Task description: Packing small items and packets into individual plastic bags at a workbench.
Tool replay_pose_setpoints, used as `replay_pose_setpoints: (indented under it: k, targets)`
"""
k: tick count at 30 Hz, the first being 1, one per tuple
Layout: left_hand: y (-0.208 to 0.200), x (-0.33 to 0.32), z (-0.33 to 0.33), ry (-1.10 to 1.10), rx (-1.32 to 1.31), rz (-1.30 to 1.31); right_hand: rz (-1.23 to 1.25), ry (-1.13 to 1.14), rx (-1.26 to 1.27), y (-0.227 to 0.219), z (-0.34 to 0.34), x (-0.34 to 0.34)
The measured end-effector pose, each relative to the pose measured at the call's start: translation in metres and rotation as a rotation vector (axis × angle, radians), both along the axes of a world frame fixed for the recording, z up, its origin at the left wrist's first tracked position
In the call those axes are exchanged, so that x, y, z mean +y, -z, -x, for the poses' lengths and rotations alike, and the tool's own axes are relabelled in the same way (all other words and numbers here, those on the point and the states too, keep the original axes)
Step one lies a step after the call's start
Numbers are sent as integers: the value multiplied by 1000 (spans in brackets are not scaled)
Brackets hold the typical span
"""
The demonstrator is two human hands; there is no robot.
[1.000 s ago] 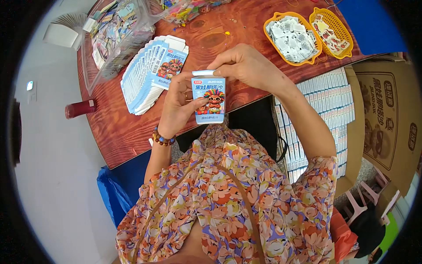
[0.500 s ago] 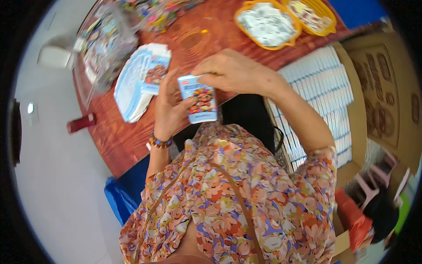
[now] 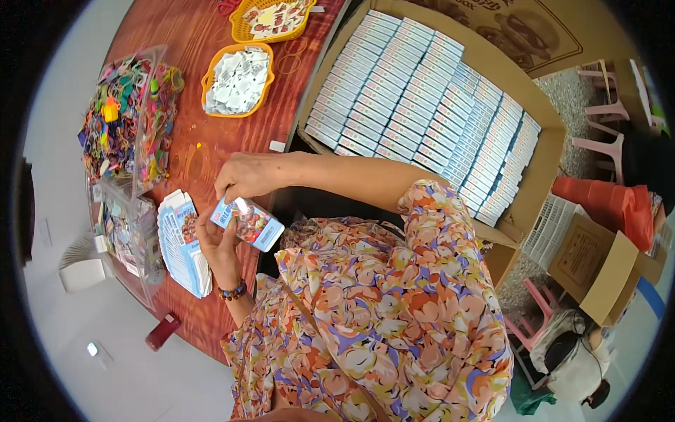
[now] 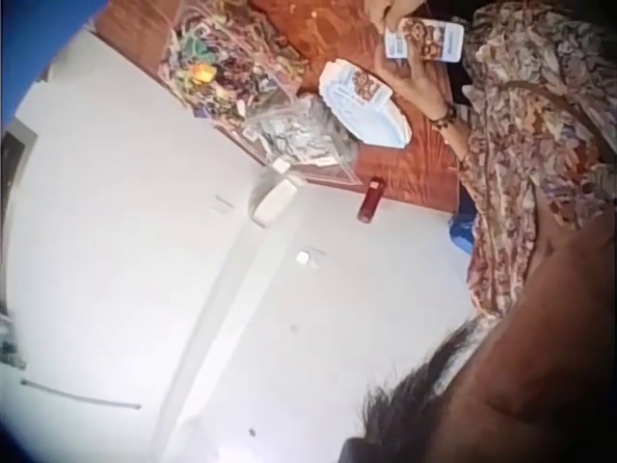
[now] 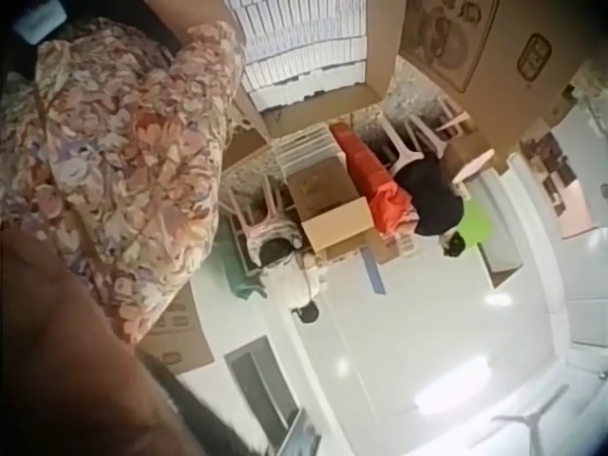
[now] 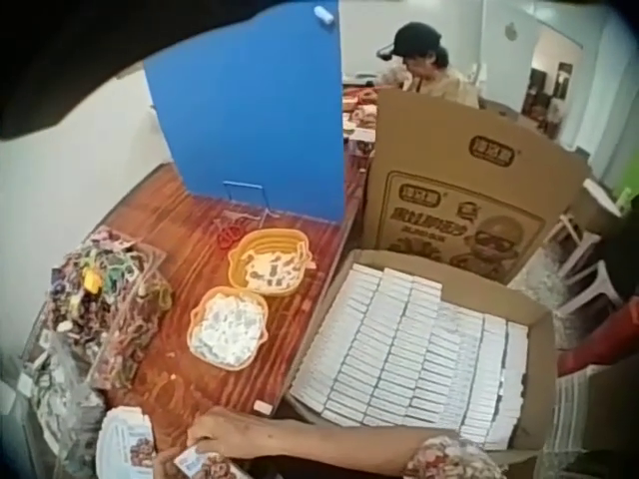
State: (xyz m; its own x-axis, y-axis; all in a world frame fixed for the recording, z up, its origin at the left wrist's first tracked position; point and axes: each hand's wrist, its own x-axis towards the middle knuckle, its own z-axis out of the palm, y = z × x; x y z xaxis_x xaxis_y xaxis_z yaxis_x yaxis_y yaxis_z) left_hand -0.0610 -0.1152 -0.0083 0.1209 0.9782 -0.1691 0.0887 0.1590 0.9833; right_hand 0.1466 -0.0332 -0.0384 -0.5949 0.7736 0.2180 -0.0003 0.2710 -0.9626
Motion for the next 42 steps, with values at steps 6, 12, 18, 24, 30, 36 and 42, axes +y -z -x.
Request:
replay_pose_setpoints:
  k: [6, 12, 18, 24, 30, 36, 42]
  targets:
    - [-1, -1, 4, -13, 109, -25, -100, -23, 36, 3, 5, 6]
    - [-9, 13, 17, 101, 130, 71, 167, -149, -7, -6, -4, 8]
    - [4, 21, 9, -207, -218, -22, 608, 115, 180, 9, -1, 15]
    - [-3, 1, 25, -307, 594, -441, 829, 243, 405, 7, 32, 13]
    - [3, -1, 38, -383, 510, -443, 1246, 63, 566, 12, 72, 2]
    - [12, 3, 42, -474, 399, -494, 1261, -120, 400, -3, 107, -13]
    - [2, -1, 65, -503, 549, -541, 1140, -39, 242, -11, 132, -5]
